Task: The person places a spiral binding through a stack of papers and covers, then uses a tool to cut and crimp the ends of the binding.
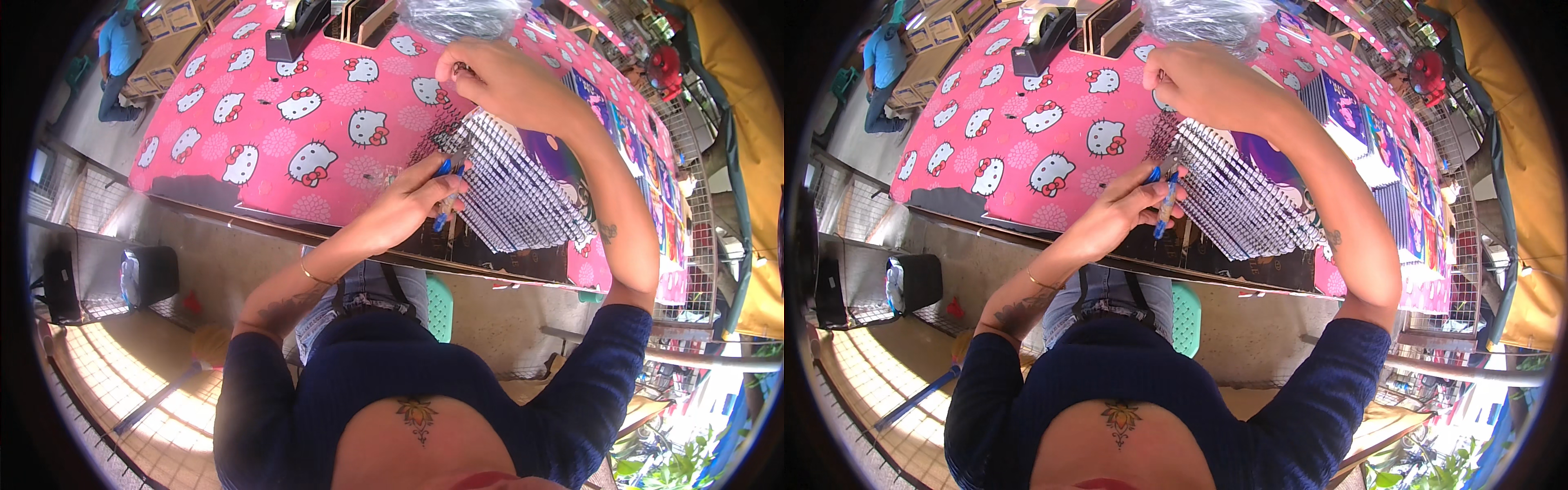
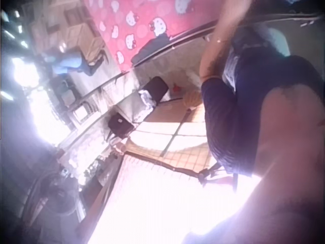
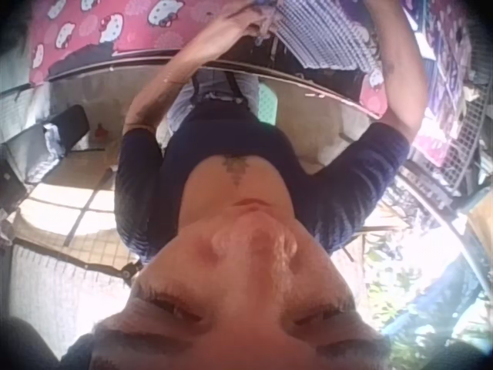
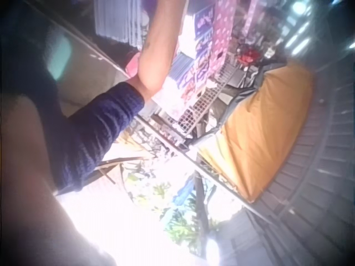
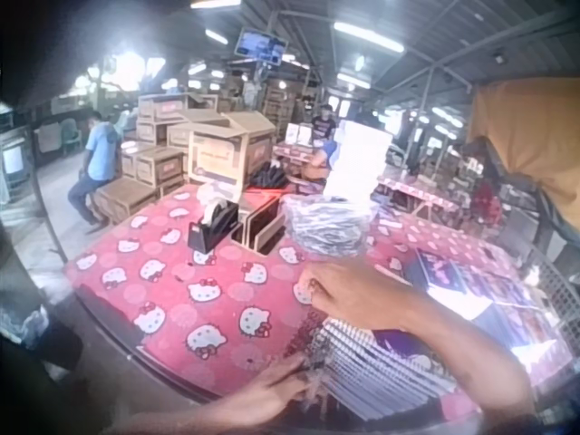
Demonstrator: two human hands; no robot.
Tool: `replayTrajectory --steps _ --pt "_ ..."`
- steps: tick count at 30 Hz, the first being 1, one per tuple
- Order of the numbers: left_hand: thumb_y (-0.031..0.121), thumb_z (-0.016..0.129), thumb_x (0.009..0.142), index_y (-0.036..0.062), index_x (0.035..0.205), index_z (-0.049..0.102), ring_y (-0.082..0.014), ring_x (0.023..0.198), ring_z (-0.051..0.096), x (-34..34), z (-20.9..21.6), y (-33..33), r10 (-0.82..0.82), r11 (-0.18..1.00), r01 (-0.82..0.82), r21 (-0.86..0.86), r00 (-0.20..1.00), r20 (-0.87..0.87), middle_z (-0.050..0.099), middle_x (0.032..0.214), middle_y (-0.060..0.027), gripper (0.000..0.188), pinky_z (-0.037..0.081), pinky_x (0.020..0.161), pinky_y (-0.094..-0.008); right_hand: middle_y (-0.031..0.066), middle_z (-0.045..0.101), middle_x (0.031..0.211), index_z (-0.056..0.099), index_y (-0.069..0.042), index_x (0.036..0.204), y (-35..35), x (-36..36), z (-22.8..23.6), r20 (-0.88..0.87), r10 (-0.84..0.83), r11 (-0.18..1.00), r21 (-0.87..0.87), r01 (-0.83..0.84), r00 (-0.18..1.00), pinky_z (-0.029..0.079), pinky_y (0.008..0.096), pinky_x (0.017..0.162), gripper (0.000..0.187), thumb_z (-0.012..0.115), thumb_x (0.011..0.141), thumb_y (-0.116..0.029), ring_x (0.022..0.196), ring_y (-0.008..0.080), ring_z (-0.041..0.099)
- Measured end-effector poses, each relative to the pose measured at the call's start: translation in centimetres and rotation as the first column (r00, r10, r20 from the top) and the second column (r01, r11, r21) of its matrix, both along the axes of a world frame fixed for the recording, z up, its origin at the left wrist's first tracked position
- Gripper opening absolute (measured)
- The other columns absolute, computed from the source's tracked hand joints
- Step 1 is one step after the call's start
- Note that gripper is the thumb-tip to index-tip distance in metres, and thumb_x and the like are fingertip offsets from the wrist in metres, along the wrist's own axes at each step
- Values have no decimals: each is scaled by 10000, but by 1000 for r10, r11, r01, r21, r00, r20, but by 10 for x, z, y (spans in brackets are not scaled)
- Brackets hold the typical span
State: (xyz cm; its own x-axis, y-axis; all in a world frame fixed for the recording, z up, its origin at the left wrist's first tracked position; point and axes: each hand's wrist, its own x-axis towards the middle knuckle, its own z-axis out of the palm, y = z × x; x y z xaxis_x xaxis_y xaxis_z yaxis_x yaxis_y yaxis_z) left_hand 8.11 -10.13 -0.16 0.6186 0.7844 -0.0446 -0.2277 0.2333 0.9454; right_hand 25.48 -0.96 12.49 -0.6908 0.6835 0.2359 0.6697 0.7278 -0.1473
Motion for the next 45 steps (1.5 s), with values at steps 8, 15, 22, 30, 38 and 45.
replayTrajectory --steps 8,15,22,30,38,45 --pt "358 447 1072 -29 1281 545 -212 776 699 5 -6 12 78 997 -78 -1 997 -19 656 936 -112 451 582 679 -318 152 693 849 708 -61 941 -11 -25 12 467 -197 957 -98 272 862 499 449 792 252 654 898 -303 879 339 663" --pt "355 431 1074 -27 1238 526 -208 763 696 10 -1 17 59 994 -51 97 995 -83 642 885 -101 427 587 626 -315 153 693 848 710 -53 927 -4 -18 8 385 -127 973 -131 190 914 498 454 785 243 663 899 -290 866 338 664" --pt "361 453 1060 -49 1256 534 -246 810 718 0 -8 13 36 999 -37 -36 999 -35 679 959 -143 462 596 696 -355 154 690 860 708 -41 922 5 -12 -10 267 -122 992 -3 127 956 496 465 795 241 597 947 -254 873 342 655" --pt "382 447 1057 -36 1249 533 -243 824 724 4 -1 27 27 1000 -27 0 995 -96 678 940 -136 468 594 682 -342 213 685 820 684 11 873 8 -18 -3 477 -96 980 -107 166 874 517 514 716 310 638 916 -292 830 401 679" --pt "366 435 1067 -33 1247 530 -238 827 724 1 -14 13 20 1000 -21 -10 996 -82 672 937 -134 448 602 684 -355 143 694 794 679 -32 887 16 -17 -15 406 -122 978 -107 180 906 507 456 736 301 645 909 -331 827 340 679" --pt "339 422 1061 -34 1114 552 -202 750 723 5 -12 18 61 997 -55 56 992 -114 677 886 -129 399 564 599 -340 150 689 797 678 -24 896 14 -30 -1 571 -25 948 -247 201 820 501 450 704 309 693 869 -331 791 333 678"
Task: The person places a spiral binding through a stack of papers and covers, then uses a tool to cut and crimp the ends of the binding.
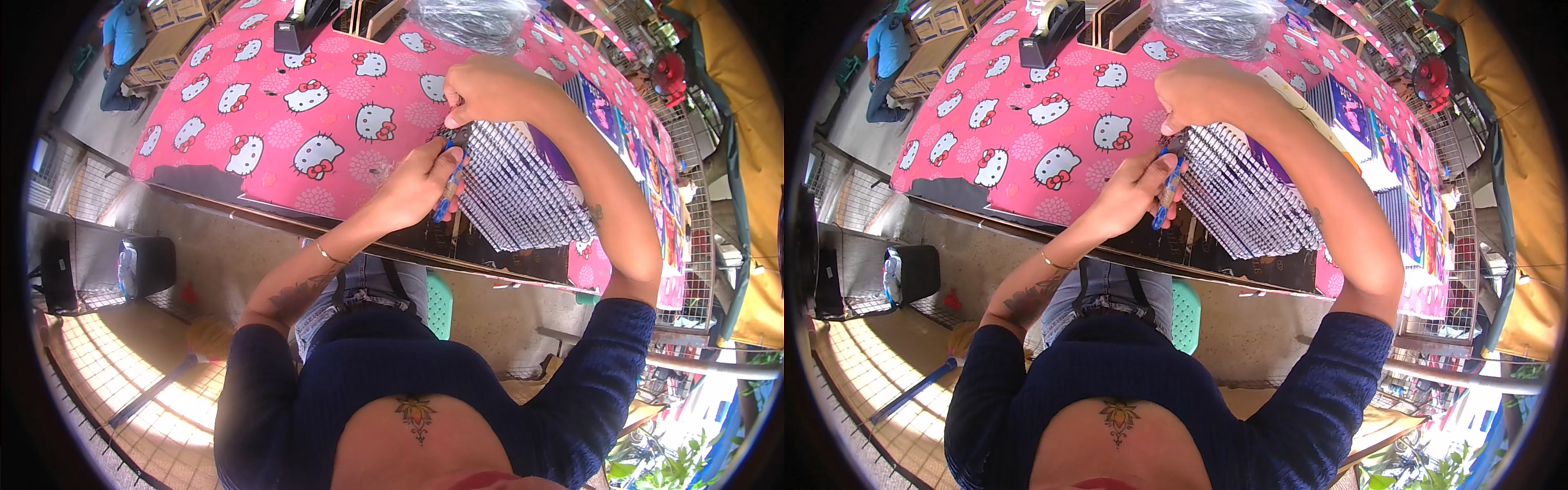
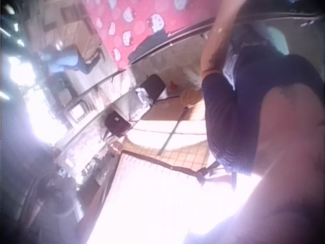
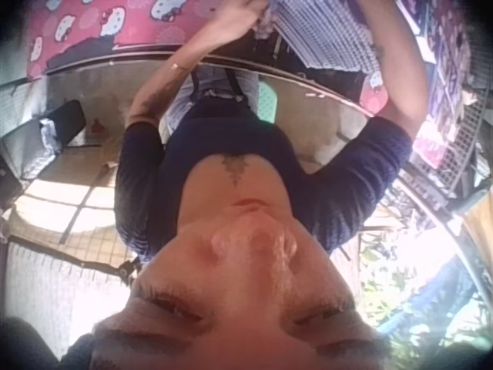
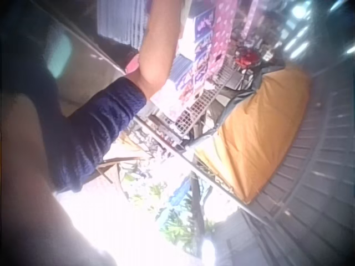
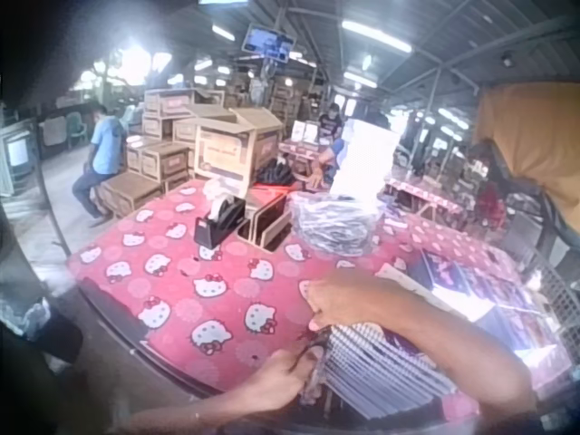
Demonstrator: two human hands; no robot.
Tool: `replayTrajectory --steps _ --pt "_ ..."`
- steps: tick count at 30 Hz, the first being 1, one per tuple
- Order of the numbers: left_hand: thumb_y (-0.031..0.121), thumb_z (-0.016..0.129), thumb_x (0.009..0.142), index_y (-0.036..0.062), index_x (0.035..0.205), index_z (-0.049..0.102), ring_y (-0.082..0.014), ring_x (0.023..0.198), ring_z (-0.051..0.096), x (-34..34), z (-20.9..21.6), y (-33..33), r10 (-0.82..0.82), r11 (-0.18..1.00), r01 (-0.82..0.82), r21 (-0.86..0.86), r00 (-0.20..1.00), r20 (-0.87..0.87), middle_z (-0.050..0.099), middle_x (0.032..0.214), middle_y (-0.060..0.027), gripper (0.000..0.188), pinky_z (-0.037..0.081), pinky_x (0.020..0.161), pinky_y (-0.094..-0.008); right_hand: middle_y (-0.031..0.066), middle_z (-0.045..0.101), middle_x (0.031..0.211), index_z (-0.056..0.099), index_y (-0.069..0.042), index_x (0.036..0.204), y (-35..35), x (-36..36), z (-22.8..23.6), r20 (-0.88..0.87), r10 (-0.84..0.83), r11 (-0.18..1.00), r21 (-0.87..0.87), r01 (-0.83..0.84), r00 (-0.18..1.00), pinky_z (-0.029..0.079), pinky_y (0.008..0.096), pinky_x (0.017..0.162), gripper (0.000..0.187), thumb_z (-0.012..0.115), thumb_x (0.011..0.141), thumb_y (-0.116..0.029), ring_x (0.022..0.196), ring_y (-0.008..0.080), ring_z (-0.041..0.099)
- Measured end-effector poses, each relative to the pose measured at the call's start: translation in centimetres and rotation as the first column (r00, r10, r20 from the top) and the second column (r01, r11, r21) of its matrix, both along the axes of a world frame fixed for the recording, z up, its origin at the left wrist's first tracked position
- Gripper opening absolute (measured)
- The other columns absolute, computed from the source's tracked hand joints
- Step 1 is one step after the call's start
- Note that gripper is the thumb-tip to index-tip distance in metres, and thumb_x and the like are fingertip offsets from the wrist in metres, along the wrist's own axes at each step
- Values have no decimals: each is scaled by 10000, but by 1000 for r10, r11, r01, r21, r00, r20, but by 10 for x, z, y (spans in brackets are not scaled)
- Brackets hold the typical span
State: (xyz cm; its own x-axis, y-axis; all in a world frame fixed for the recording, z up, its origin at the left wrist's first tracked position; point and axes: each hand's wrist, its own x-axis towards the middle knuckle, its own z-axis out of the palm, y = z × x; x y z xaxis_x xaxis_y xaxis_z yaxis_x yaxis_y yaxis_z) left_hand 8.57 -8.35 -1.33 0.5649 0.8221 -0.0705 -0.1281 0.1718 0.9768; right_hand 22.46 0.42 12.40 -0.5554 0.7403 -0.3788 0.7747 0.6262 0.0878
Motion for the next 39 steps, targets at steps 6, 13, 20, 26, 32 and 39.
replayTrajectory --steps 6,13,20,26,32,39 --pt "332 420 1072 -42 1223 526 -231 764 716 -5 -8 -14 -10 1000 10 -29 1000 9 656 888 -115 417 610 639 -354 140 691 798 697 -23 890 10 12 -21 -180 -13 999 30 19 983 499 439 705 325 720 844 -344 783 315 678" --pt "289 424 1067 -43 1110 540 -193 685 690 2 -5 -7 57 997 -56 -53 998 11 644 835 -119 354 558 569 -337 130 677 783 663 -10 862 8 -6 -9 59 72 993 -98 -66 996 501 431 710 324 712 867 -330 793 308 676" --pt "268 428 1067 -40 1074 527 -169 565 618 2 -8 -10 70 997 -69 -34 997 37 601 773 -96 324 535 542 -330 150 678 850 646 -7 952 11 -3 -19 42 -12 992 -124 17 999 486 444 741 375 720 876 -367 848 326 659" --pt "366 430 1075 -24 1215 540 -189 698 689 -3 -15 -4 -9 1000 9 4 999 -40 648 881 -109 428 590 620 -321 162 670 843 597 -11 986 10 -5 -14 6 -20 993 -113 21 1000 479 446 735 342 688 900 -330 836 326 652" --pt "362 429 1072 -38 1232 546 -223 845 727 -6 -18 -14 -13 1000 12 -25 999 -48 692 991 -147 446 602 684 -341 170 656 800 571 -34 1008 9 -6 -22 -310 33 999 46 -20 950 477 450 716 238 658 873 -209 817 342 647" --pt "343 436 1071 -30 1221 538 -211 822 723 -2 -20 -6 26 999 -28 -39 999 -46 684 960 -129 415 598 671 -337 146 675 723 690 -28 944 10 -17 -19 -41 47 999 21 -46 998 495 440 653 218 719 838 -216 707 325 668"
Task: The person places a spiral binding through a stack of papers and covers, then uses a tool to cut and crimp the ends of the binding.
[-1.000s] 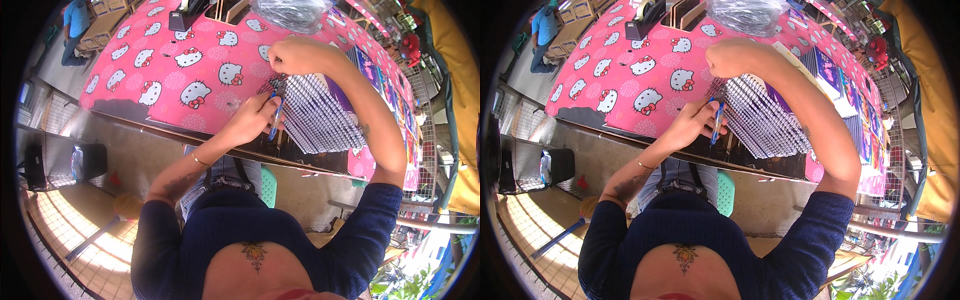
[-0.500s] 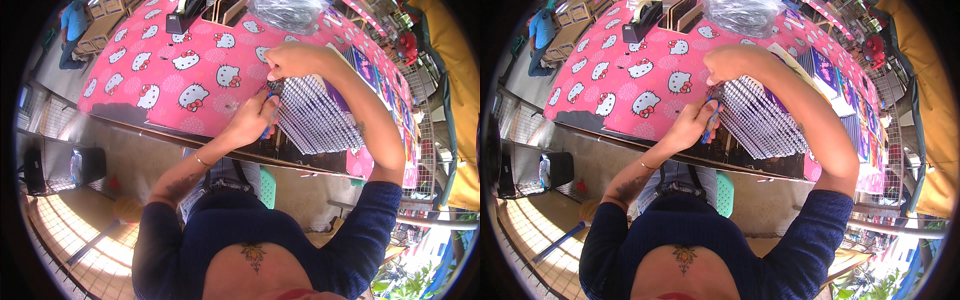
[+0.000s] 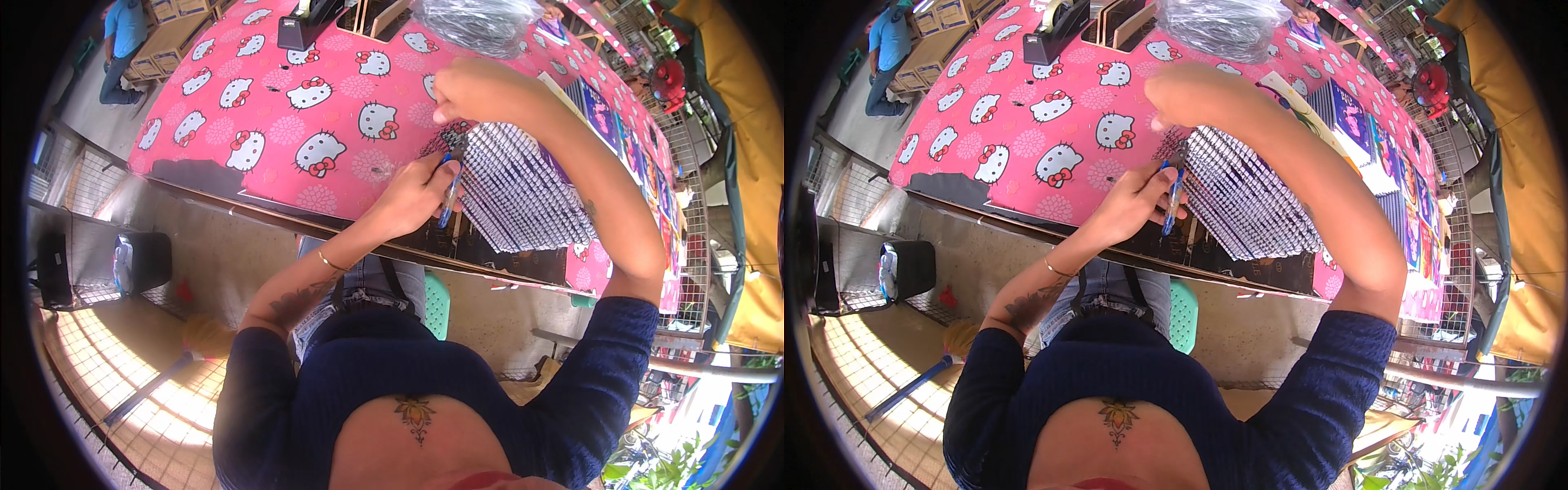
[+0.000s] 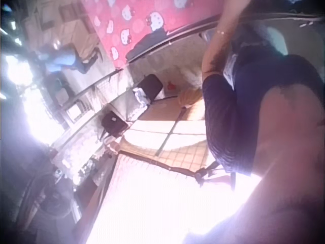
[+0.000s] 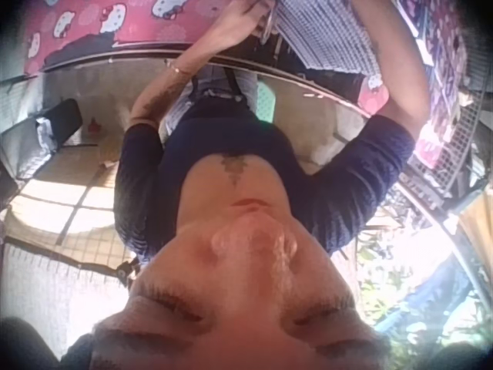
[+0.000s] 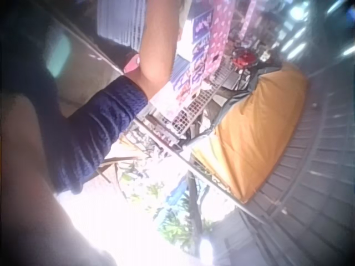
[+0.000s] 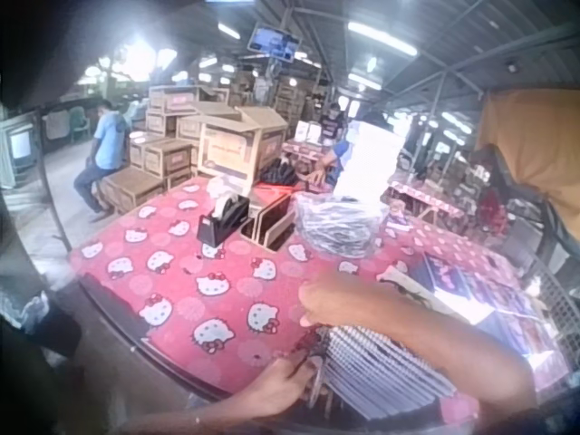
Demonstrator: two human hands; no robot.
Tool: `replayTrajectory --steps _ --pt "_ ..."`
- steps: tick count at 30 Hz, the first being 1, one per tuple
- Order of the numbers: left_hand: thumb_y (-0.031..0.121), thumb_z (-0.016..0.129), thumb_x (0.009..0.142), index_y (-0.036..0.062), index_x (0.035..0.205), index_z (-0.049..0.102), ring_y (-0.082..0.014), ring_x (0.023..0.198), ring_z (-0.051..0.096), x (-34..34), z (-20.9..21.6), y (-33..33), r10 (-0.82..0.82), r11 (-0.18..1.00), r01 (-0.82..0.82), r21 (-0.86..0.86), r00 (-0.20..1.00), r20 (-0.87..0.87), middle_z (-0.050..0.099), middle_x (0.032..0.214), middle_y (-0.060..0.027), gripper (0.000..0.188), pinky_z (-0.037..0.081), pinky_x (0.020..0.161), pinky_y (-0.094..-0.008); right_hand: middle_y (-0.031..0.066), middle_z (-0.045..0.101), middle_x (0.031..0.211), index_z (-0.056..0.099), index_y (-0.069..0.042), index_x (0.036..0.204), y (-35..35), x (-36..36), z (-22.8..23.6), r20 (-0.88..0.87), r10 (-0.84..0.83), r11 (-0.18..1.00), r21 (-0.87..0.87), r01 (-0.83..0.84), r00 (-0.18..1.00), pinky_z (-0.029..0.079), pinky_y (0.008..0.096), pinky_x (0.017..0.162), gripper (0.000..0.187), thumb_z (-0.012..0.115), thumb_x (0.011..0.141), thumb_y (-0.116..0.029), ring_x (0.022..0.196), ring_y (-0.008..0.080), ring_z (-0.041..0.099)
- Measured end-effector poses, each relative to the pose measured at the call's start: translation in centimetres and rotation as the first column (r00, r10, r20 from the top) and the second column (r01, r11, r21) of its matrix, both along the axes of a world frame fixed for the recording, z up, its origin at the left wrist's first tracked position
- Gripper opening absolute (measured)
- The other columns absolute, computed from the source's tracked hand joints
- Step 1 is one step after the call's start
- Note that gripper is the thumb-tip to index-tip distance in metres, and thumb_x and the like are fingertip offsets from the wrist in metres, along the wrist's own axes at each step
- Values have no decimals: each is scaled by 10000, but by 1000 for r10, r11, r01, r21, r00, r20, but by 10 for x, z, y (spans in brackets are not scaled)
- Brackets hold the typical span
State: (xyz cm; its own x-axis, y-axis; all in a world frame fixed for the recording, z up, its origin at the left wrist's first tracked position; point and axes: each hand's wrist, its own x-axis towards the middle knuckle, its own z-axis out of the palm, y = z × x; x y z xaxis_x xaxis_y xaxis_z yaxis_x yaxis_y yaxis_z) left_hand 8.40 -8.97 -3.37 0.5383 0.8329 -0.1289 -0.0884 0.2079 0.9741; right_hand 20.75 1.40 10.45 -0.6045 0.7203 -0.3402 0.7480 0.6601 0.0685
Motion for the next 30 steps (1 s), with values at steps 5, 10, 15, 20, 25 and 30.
replayTrajectory --steps 5,10,15,20,25,30 --pt "289 433 1067 -36 1070 533 -209 751 725 0 8 -2 -9 999 12 47 998 -62 681 890 -132 340 550 564 -325 120 692 687 714 -20 869 -2 2 -4 165 -40 997 -56 50 986 504 444 624 254 761 818 -264 672 296 682" --pt "299 429 1072 -32 1110 523 -198 748 716 -4 0 -12 -15 999 17 50 999 -49 670 899 -128 346 564 584 -327 122 704 726 718 -15 854 11 4 -14 119 -77 981 -167 96 990 505 446 637 263 780 807 -266 707 290 688" --pt "275 437 1061 -43 1006 536 -207 715 722 1 -8 -1 61 998 -62 25 997 41 667 839 -126 337 526 521 -317 135 709 773 716 -13 873 -1 -4 -11 180 -49 995 -79 64 982 520 437 669 253 776 806 -250 758 300 700" --pt "284 439 1062 -32 1086 539 -193 724 716 -2 -4 -2 -1 997 6 74 998 -70 670 870 -128 333 544 552 -325 154 714 830 715 -9 875 -5 -5 -10 223 -58 996 -55 72 973 531 448 683 256 767 809 -251 805 320 703" --pt "288 450 1056 -27 1080 556 -198 734 722 -3 -21 -8 10 1000 -10 6 1000 -17 680 871 -129 333 550 558 -331 180 710 837 714 6 871 -5 -12 -21 230 -82 996 43 74 970 550 461 714 268 760 812 -251 842 348 707" --pt "303 445 1059 -36 1097 557 -211 753 726 1 -25 -1 54 998 -54 -11 998 37 684 887 -128 360 576 596 -335 216 711 868 720 41 896 -14 -17 -24 237 -62 997 49 52 970 554 474 701 309 792 793 -241 833 371 708"
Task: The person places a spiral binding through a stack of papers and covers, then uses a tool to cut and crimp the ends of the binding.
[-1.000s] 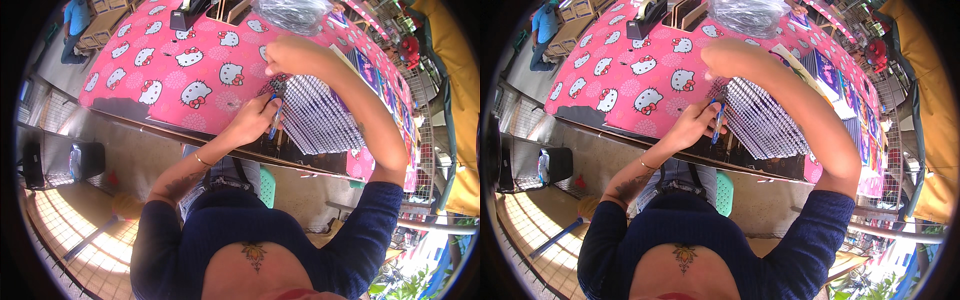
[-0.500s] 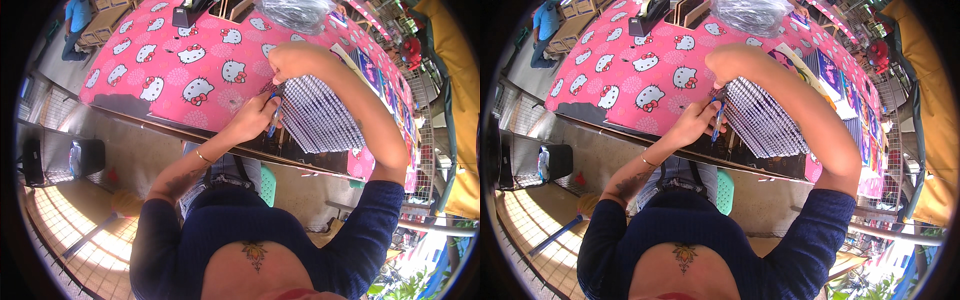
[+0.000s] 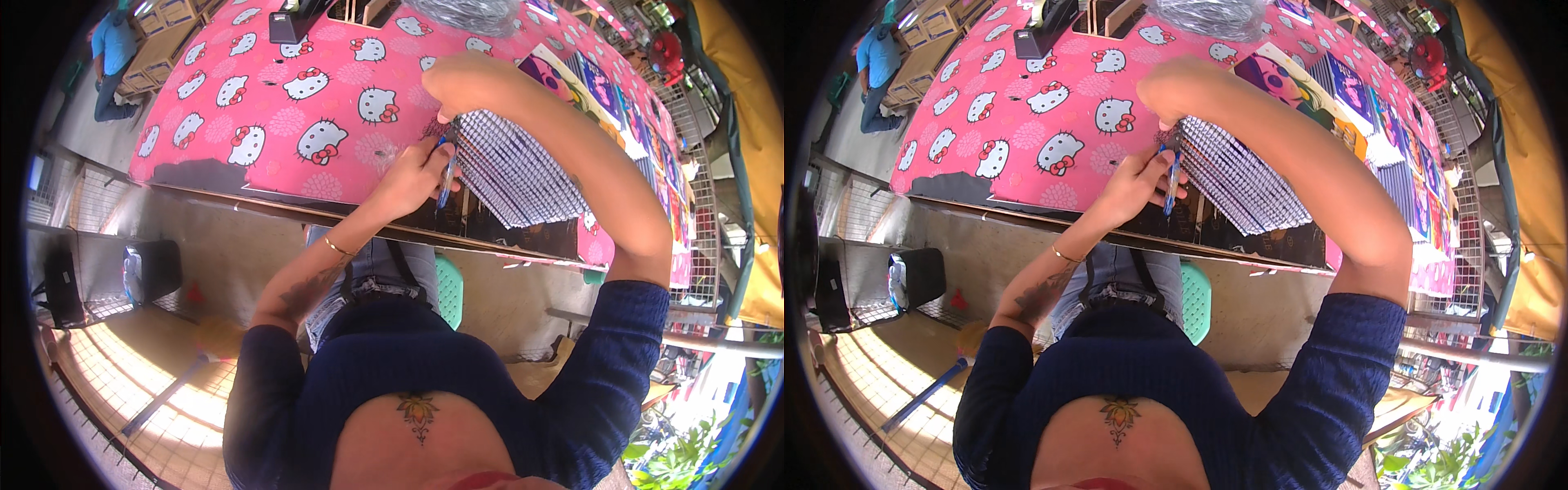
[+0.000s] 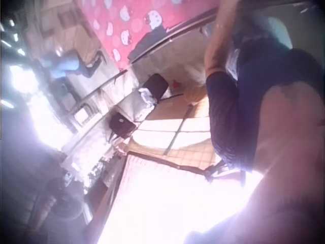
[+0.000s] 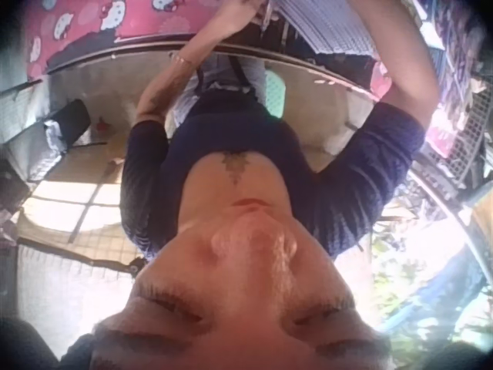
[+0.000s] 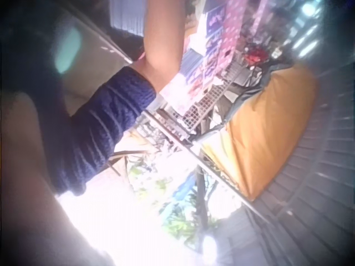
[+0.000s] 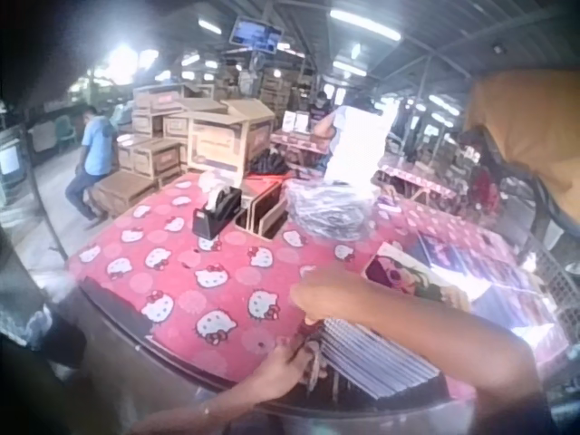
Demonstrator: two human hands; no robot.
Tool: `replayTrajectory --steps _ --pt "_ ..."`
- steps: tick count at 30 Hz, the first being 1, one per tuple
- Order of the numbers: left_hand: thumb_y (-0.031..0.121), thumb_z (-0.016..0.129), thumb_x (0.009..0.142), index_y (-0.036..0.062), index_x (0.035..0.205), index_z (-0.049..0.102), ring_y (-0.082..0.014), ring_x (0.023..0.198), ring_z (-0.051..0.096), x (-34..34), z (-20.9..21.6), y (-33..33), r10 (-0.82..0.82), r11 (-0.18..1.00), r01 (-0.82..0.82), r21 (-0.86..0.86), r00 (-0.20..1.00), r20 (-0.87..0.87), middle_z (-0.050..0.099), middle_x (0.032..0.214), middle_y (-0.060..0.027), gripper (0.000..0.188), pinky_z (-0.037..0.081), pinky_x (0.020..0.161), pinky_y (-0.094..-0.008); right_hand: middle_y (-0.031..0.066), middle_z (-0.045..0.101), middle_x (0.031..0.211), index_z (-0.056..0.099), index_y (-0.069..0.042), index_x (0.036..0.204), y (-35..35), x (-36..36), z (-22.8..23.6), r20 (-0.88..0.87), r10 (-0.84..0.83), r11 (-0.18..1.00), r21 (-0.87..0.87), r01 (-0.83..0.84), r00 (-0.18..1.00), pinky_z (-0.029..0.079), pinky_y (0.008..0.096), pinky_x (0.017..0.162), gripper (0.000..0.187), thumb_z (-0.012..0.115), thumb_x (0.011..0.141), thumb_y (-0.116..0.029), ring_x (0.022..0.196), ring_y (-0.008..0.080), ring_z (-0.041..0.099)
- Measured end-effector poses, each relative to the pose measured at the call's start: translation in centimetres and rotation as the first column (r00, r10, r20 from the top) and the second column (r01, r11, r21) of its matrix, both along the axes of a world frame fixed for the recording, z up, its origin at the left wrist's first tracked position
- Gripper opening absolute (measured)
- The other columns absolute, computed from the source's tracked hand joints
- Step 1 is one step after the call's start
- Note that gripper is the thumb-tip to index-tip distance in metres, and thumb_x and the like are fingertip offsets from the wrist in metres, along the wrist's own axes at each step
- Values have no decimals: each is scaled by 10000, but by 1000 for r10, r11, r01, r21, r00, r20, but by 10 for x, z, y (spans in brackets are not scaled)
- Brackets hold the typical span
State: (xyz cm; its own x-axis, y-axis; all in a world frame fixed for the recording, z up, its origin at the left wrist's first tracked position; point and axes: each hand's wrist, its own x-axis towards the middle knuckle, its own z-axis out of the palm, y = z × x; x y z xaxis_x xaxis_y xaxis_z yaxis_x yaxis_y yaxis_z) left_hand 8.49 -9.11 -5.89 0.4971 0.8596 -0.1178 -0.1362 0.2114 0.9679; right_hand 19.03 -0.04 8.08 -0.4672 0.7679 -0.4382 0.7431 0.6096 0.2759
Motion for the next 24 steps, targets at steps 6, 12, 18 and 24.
replayTrajectory --steps 6,12,18,24 --pt "315 425 1069 -49 1175 536 -202 682 698 1 6 3 -48 997 54 56 994 -97 650 862 -102 395 598 588 -325 222 712 879 734 53 898 5 -6 -2 78 -56 995 -81 62 995 554 469 690 302 810 778 -213 815 369 703" --pt "325 433 1064 -50 1191 536 -233 725 720 -5 -5 -3 -92 996 92 -14 994 -54 672 903 -143 409 601 597 -341 226 714 895 734 55 938 10 -8 -13 105 -98 995 -26 101 990 553 461 700 300 793 801 -205 817 367 700" --pt "336 438 1060 -49 1187 540 -249 758 732 3 -7 7 -53 998 52 -27 998 -19 687 936 -163 418 600 603 -345 221 717 929 735 50 954 11 -11 -14 129 -112 989 -81 123 985 555 450 716 314 789 817 -227 836 369 702" --pt "345 437 1062 -46 1188 536 -242 739 727 0 -5 3 -97 994 102 37 989 -113 686 910 -151 423 597 597 -339 223 716 968 736 45 977 10 -9 -15 186 -90 993 -59 103 978 557 448 728 311 777 832 -227 862 365 704"
